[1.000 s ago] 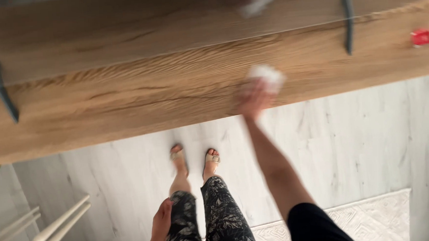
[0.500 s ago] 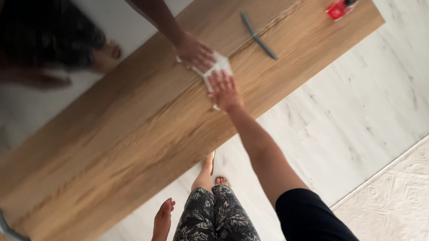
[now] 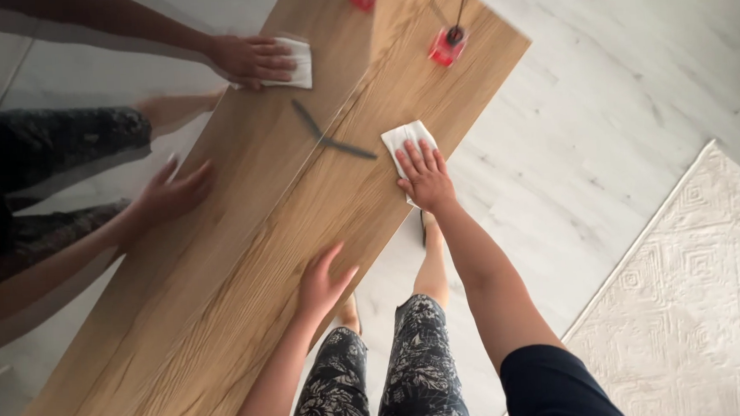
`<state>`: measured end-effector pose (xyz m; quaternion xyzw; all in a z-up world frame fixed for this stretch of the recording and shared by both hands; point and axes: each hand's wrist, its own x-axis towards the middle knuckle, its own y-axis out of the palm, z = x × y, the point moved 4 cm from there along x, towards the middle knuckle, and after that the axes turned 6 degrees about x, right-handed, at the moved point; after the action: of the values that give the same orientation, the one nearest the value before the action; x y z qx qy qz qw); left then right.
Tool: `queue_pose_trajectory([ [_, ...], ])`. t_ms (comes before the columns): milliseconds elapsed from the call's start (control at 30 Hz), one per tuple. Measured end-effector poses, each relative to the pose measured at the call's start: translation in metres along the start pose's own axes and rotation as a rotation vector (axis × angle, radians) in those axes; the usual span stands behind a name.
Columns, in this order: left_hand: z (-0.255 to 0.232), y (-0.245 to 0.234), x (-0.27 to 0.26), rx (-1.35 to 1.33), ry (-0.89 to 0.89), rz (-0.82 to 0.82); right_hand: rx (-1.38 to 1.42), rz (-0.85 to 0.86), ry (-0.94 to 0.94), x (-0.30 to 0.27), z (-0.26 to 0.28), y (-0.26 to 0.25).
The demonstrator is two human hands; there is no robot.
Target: Wiping down various furniture surfaces and objects throughout the home using a wet wipe.
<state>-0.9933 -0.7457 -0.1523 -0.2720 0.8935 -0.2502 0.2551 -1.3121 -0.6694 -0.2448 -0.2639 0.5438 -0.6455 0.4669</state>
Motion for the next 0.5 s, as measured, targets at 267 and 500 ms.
queue_pose_trajectory([
  [267,-0.189,0.114,0.312,0.113,0.279,-0.388,-0.278,0.204,-0.266,0.062,-0.098,-0.006],
  [500,-0.229,0.152,0.427,0.241,-0.019,-0.518,-0.028,0.140,-0.595,0.086,-0.128,-0.043],
])
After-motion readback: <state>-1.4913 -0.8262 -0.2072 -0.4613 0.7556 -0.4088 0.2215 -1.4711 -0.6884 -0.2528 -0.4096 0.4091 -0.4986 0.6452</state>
